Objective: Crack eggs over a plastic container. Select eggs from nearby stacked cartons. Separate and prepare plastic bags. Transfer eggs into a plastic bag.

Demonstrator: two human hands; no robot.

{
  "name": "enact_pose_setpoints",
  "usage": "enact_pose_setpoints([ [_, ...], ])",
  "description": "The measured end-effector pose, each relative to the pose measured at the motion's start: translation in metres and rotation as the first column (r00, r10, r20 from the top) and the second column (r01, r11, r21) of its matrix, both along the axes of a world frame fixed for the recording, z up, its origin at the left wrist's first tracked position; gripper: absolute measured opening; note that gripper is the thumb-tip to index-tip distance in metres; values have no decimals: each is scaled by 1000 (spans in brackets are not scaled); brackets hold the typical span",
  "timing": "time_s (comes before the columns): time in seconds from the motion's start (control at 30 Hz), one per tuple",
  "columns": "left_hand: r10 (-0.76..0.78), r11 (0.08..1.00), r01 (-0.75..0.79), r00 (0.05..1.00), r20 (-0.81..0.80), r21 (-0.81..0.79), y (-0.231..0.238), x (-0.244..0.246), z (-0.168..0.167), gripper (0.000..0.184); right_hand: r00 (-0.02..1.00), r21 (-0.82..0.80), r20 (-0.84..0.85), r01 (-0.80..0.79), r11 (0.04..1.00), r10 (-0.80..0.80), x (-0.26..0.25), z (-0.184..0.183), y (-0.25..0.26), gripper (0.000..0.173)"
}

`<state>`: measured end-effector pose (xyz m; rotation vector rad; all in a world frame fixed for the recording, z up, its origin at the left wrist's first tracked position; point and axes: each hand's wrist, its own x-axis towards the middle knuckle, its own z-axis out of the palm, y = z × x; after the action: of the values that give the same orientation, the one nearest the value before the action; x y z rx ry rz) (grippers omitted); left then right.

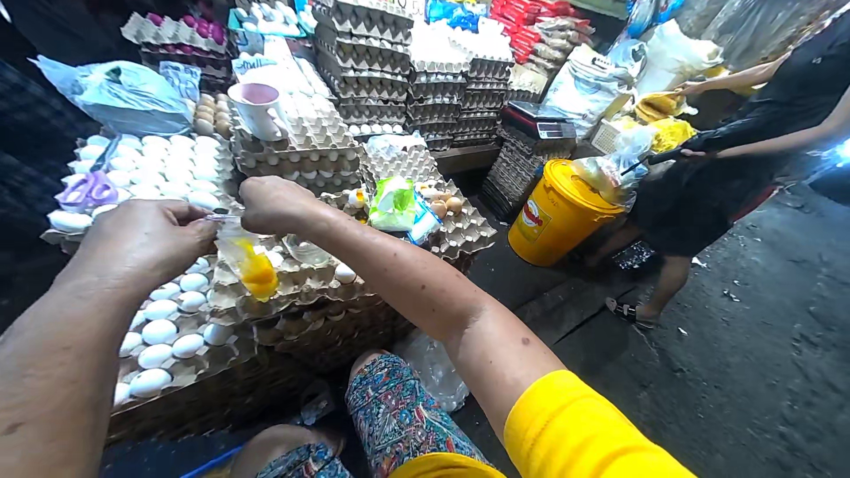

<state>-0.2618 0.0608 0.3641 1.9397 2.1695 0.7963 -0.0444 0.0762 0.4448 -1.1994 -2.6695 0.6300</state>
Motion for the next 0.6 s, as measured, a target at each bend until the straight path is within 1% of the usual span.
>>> enact_pose_setpoints([
  [0.03, 7, 1000, -7, 1000, -8, -23, -4, 6, 7, 27, 1000, 16, -8, -4, 1000, 4, 0, 0, 1, 14],
  [0.1, 44, 992, -44, 999, 4, -119, -25, 35, 39, 26, 999, 29, -53, -6, 1000, 8, 1, 2, 0, 13],
  [0.17, 51, 990, -55, 998, -36, -129, -42, 54, 57, 24, 997, 48, -75, 1, 999, 3, 1, 6, -4, 11],
  [0.27, 12, 997, -17, 998, -66, -76, -44, 53, 58, 26, 995, 49, -96, 13, 999, -8, 2, 11, -7, 11],
  [0.33, 7, 998, -11, 998, -59, -68, -42, 57, 57, 30, 990, 28, -137, 30, 999, -26, 6, 11, -5, 14],
  [0.4, 49, 993, -51, 999, -15, -110, -54, 70, 67, 32, 984, 7, -178, 27, 1000, -25, 11, 12, -2, 19],
  [0.47, 93, 978, -87, 995, 25, -188, -65, 81, 79, 32, 971, -12, -237, 13, 1000, -16, 11, 10, 7, 20],
  [0.53, 96, 973, -82, 994, 58, -216, -63, 80, 80, 32, 958, -63, -284, 24, 998, -41, 13, 11, 15, 15],
  [0.6, 87, 976, -68, 993, 84, -208, -57, 73, 76, 30, 957, -103, -279, 50, 993, -77, 14, 11, 19, 15],
])
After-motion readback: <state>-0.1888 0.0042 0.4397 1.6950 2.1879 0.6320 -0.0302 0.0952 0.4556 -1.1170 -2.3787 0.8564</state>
